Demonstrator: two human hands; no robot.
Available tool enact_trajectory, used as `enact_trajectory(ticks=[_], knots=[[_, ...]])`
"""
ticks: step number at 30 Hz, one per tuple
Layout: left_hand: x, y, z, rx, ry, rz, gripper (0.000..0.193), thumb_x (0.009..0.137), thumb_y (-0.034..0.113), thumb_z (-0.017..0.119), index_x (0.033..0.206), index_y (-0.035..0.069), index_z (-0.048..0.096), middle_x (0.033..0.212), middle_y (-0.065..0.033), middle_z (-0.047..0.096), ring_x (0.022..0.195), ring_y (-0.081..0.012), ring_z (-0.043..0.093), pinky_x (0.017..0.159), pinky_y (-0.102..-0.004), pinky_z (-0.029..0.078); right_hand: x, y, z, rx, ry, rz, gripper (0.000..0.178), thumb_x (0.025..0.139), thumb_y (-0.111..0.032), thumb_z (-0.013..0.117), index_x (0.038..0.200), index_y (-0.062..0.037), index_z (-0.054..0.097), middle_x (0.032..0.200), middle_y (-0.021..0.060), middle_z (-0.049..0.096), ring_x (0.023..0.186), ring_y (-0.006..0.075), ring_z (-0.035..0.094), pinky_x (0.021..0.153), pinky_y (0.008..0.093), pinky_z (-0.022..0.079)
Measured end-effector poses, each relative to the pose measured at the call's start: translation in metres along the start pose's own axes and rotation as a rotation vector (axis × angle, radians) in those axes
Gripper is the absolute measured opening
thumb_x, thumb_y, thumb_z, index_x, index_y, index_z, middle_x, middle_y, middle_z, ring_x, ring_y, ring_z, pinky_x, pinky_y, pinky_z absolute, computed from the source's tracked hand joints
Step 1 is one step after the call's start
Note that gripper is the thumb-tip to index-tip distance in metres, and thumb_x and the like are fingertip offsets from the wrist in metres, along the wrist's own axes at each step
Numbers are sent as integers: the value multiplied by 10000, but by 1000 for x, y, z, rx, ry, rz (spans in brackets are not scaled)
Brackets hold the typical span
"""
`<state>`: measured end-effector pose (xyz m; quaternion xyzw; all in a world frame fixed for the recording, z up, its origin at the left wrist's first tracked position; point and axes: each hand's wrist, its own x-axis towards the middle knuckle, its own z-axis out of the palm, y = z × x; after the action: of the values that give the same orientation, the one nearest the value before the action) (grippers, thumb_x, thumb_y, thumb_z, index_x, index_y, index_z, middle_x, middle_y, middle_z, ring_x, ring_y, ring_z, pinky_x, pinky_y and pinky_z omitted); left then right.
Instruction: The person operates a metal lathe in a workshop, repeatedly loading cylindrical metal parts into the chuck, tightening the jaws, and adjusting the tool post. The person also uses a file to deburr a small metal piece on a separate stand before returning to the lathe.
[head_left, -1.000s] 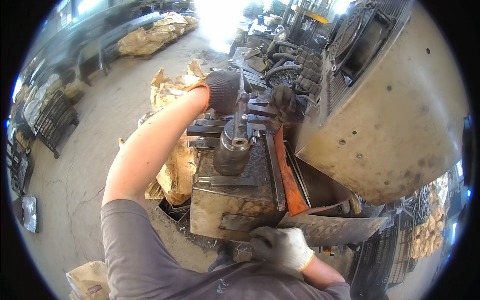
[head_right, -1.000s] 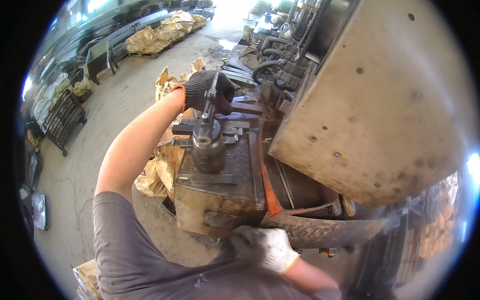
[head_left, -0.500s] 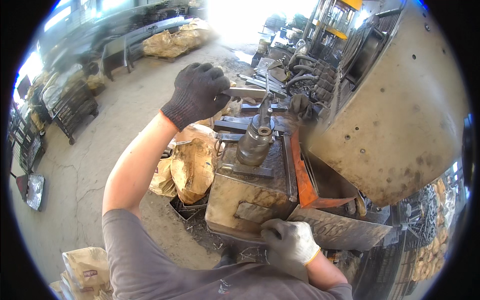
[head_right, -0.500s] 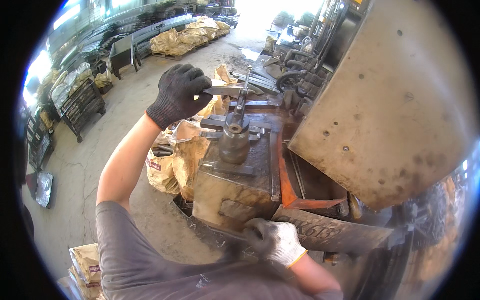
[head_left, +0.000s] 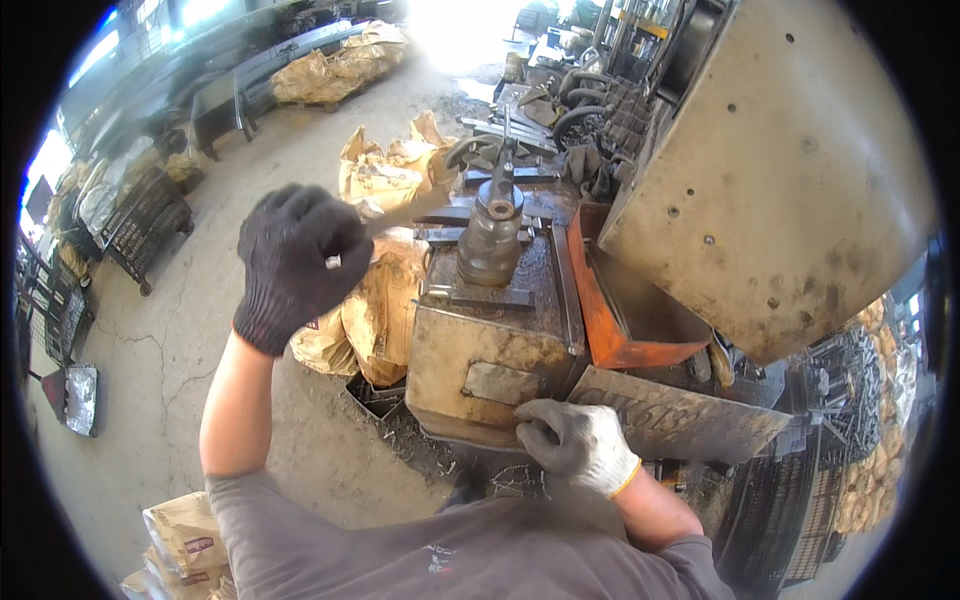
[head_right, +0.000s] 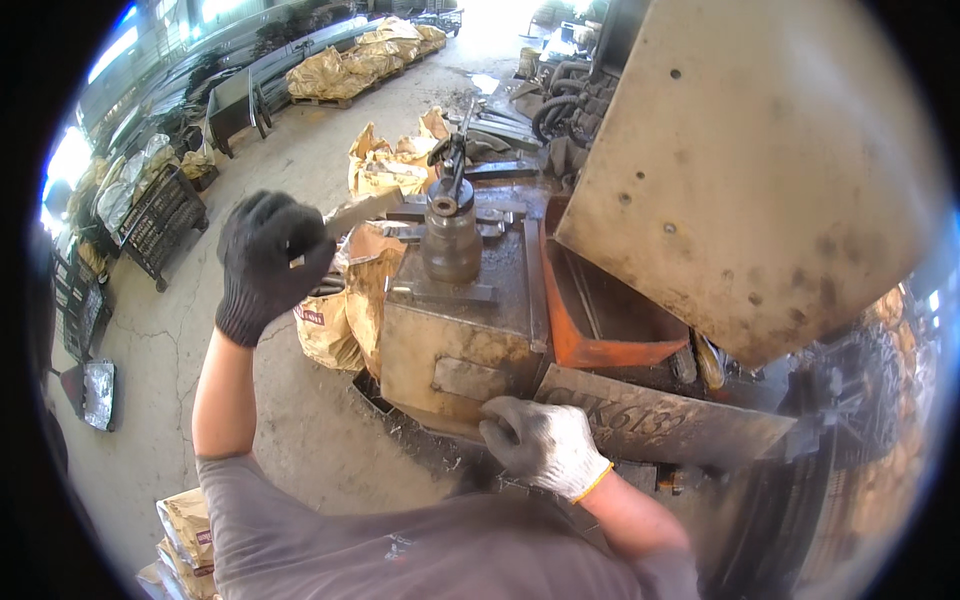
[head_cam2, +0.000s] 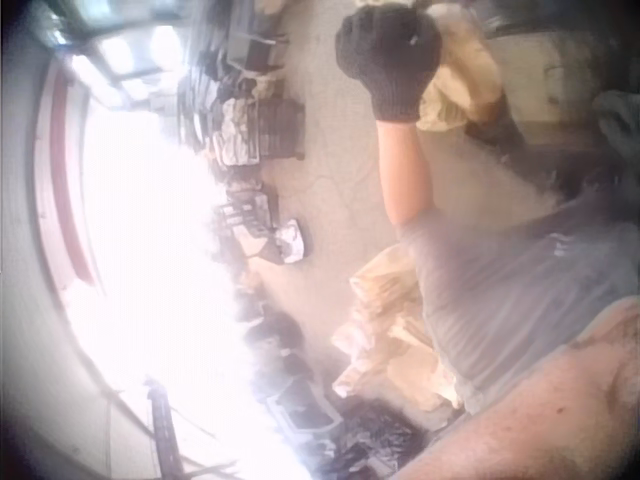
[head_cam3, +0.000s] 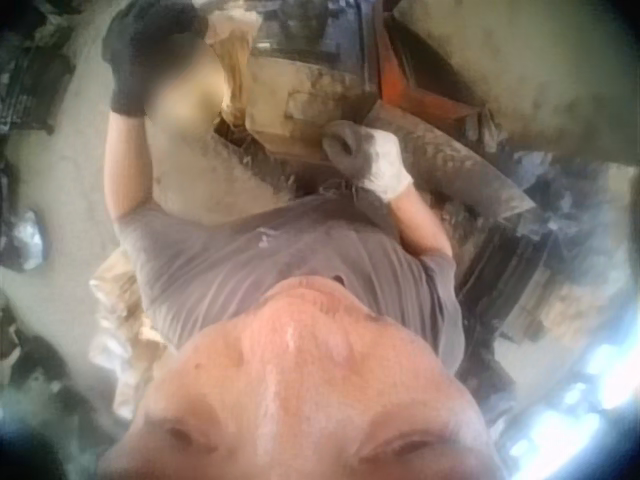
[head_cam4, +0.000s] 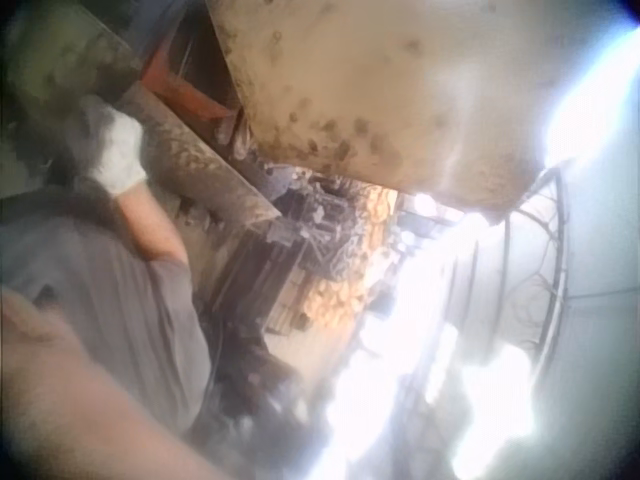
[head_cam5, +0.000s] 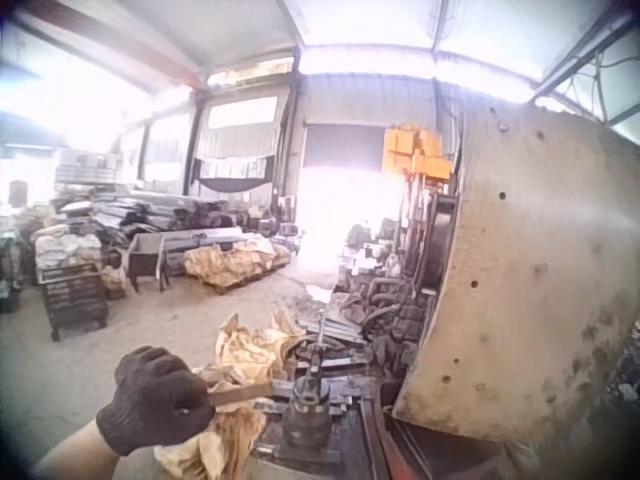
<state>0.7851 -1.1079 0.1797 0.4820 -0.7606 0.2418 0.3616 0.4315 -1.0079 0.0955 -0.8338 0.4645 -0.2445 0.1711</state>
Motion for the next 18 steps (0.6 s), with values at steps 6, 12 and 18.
enact_trajectory(ticks=[6,12,18], knots=[[-17,78,0,-192,-252,105,141,707,187,804,751,153,674,759,-37,623,745,-267,636,685,-434,491,2,-6,3,4,55,-43,186,933,-236,733,1061,-106,769,762,100,752,677,307,751,611,418,588],[-7,102,32,-148,-378,57,146,737,249,770,740,126,692,755,-99,650,731,-331,672,660,-481,502,-1,-10,-4,-7,-15,-6,235,910,-227,778,1095,-82,765,860,150,759,712,345,741,633,424,590],[3,122,40,-117,-484,-51,166,784,263,755,740,114,696,739,-137,669,695,-361,686,631,-515,505,-4,-7,-6,16,-11,-20,239,917,-233,774,1112,-96,758,841,137,754,713,342,738,628,432,584]])
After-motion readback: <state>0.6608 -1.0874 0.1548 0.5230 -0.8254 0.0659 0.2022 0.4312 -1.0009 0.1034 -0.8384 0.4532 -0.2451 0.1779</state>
